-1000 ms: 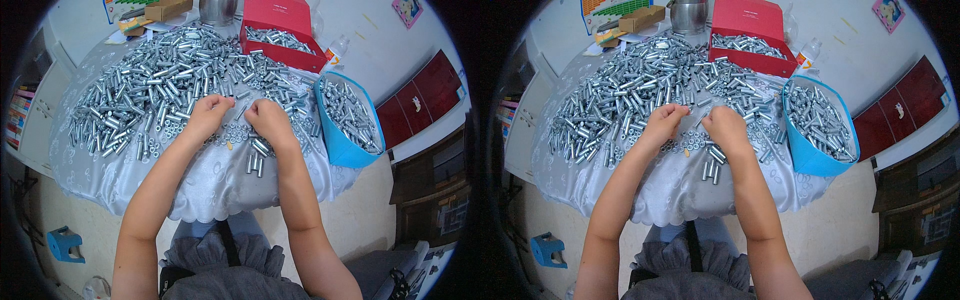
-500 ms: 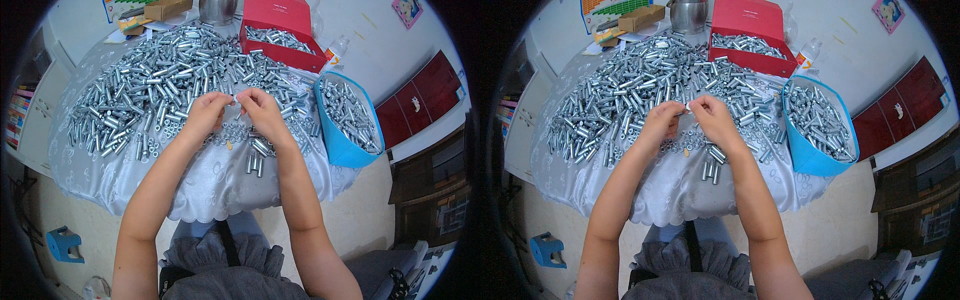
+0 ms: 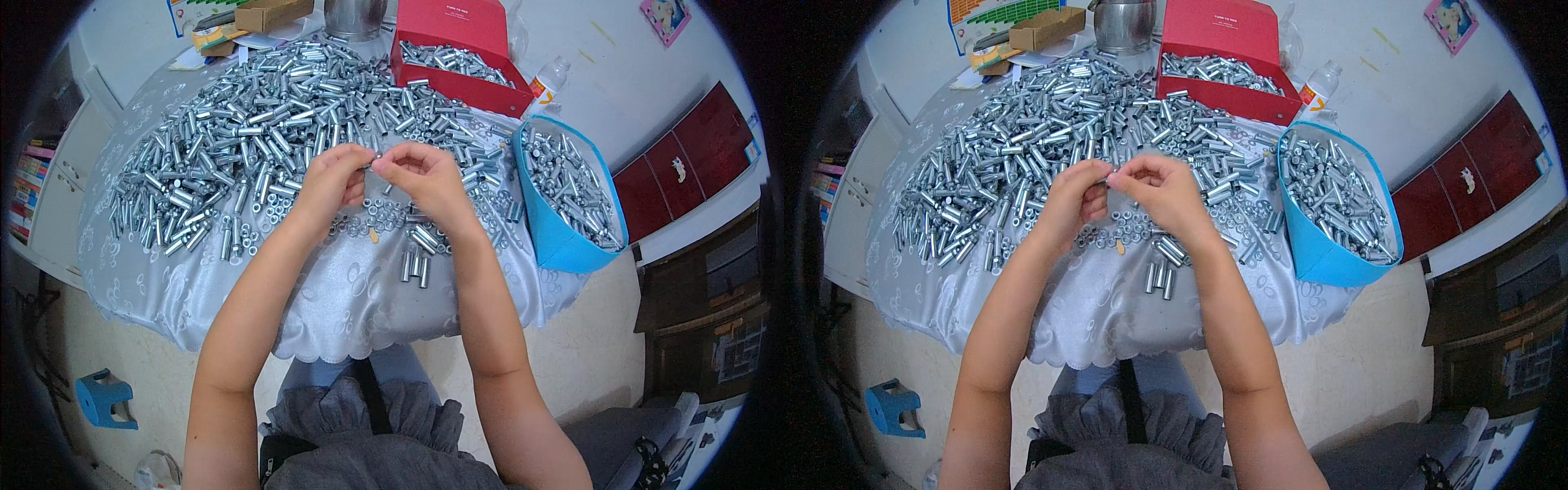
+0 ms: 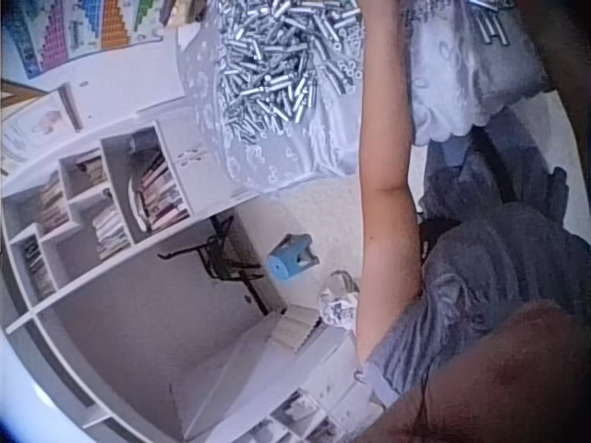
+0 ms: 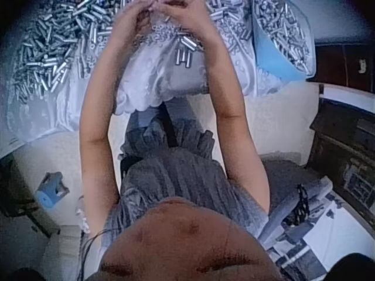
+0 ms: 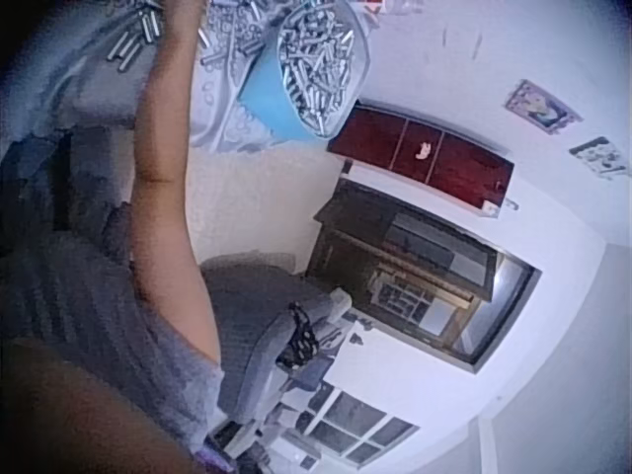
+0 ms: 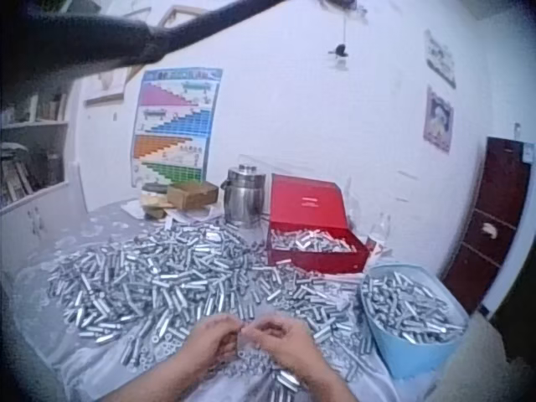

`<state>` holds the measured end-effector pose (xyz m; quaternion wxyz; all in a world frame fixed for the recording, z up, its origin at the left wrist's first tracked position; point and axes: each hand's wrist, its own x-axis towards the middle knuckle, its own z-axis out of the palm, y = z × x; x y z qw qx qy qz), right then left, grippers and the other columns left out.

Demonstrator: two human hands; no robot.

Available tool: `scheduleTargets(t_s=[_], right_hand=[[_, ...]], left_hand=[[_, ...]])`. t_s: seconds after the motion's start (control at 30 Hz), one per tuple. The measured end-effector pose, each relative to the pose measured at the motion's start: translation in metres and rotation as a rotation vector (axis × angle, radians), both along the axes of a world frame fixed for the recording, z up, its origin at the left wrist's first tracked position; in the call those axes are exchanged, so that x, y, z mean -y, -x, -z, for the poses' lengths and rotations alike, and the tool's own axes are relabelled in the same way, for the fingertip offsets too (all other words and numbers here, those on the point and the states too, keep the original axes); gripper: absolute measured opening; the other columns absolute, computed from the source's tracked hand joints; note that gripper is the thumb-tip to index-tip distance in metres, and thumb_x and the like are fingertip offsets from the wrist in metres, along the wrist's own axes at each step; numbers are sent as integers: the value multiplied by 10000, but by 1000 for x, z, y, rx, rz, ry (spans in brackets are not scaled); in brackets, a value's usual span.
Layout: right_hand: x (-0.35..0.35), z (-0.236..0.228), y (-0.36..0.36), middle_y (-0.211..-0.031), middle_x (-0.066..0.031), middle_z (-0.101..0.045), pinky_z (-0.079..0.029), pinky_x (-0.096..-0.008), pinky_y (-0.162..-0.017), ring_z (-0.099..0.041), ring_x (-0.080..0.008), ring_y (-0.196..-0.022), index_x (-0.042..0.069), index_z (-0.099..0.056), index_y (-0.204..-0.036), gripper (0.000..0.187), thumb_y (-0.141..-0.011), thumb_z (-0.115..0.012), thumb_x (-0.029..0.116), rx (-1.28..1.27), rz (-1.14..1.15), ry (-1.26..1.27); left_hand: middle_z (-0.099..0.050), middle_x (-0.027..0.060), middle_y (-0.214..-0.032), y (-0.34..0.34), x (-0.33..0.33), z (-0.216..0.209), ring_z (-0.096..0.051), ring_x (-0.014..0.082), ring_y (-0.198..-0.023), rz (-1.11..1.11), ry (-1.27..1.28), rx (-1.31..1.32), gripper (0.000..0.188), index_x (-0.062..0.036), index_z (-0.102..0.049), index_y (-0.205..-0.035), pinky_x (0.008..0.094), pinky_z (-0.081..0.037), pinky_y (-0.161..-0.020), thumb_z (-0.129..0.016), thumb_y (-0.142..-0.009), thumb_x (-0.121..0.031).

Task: The person repeatedly picks up cylindrical metal fasteners and small washers from a large pile on a table. They thread the washers onto the fasteners by hand and place the assembled units into a blue container. The process is continuous and repetitive throughout the clip.

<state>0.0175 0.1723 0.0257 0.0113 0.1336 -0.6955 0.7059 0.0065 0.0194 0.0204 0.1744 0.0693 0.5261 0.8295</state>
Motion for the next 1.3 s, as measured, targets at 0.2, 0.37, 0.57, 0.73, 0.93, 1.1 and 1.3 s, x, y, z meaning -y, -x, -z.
scheduleTargets(t_s=[0.2, 0.37, 0.57, 0.73, 0.93, 1.1, 1.3], right_hand=[[1, 3, 1, -775, -15, -594, -440, -167, -625, -552, -48, -699, 9, -579, -833, 130, -743, -670, 32, -41, 19, -11], [0, -1, 0, -784, -26, -599, -446, -170, -630, -558, -53, -708, -1, -577, -849, 154, -731, -675, 14, -17, 27, -28], [1, -1, 0, -755, -21, -611, -445, -174, -599, -557, -44, -658, 4, -595, -834, 149, -723, -686, 45, -12, 21, -12], [0, -2, -2, -776, -29, -619, -454, -180, -611, -569, -49, -676, -9, -600, -858, 151, -736, -673, 43, 0, -18, -14], [-2, -5, -3, -842, -53, -625, -466, -189, -688, -589, -79, -761, -15, -597, -899, 175, -741, -661, 26, 55, -70, -49], [-12, -5, 1, -783, -26, -631, -436, -189, -610, -542, -50, -660, -7, -642, -890, 191, -733, -676, 96, -71, -26, -217], [-45, 6, 12, -744, -112, -645, -464, -280, -614, -610, -178, -668, 31, -679, -816, 237, -696, -679, 234, 20, 404, -684]], left_hand=[[-315, -66, -530, 2, 2, 2, -263, 32, -419, 11, 26, -17, 118, -83, -509, -762, 194, -200, -404, -506, -828, -181], [-311, -74, -516, 3, 2, 4, -257, 27, -407, 10, 55, -53, 124, -84, -512, -757, 193, -195, -398, -507, -823, -188], [-297, -80, -506, 0, 2, 2, -237, 25, -395, -24, 121, -46, 142, -91, -512, -735, 201, -171, -379, -495, -822, -201], [-278, -79, -505, -2, 3, -1, -222, 29, -395, -15, 121, 4, 164, -107, -486, -700, 205, -163, -377, -485, -820, -219], [-291, -81, -511, -4, 1, -2, -235, 27, -399, 20, 121, 21, 191, -121, -468, -678, 201, -172, -378, -507, -819, -243], [-323, -76, -511, -4, 1, 0, -261, 27, -407, -3, 278, -114, 203, -79, -547, -719, 200, -205, -386, -528, -820, -254], [-315, -74, -485, 1, 2, 0, -266, 39, -410, -74, 357, -126, 234, -51, -591, -758, 213, -209, -394, -515, -829, -261]])
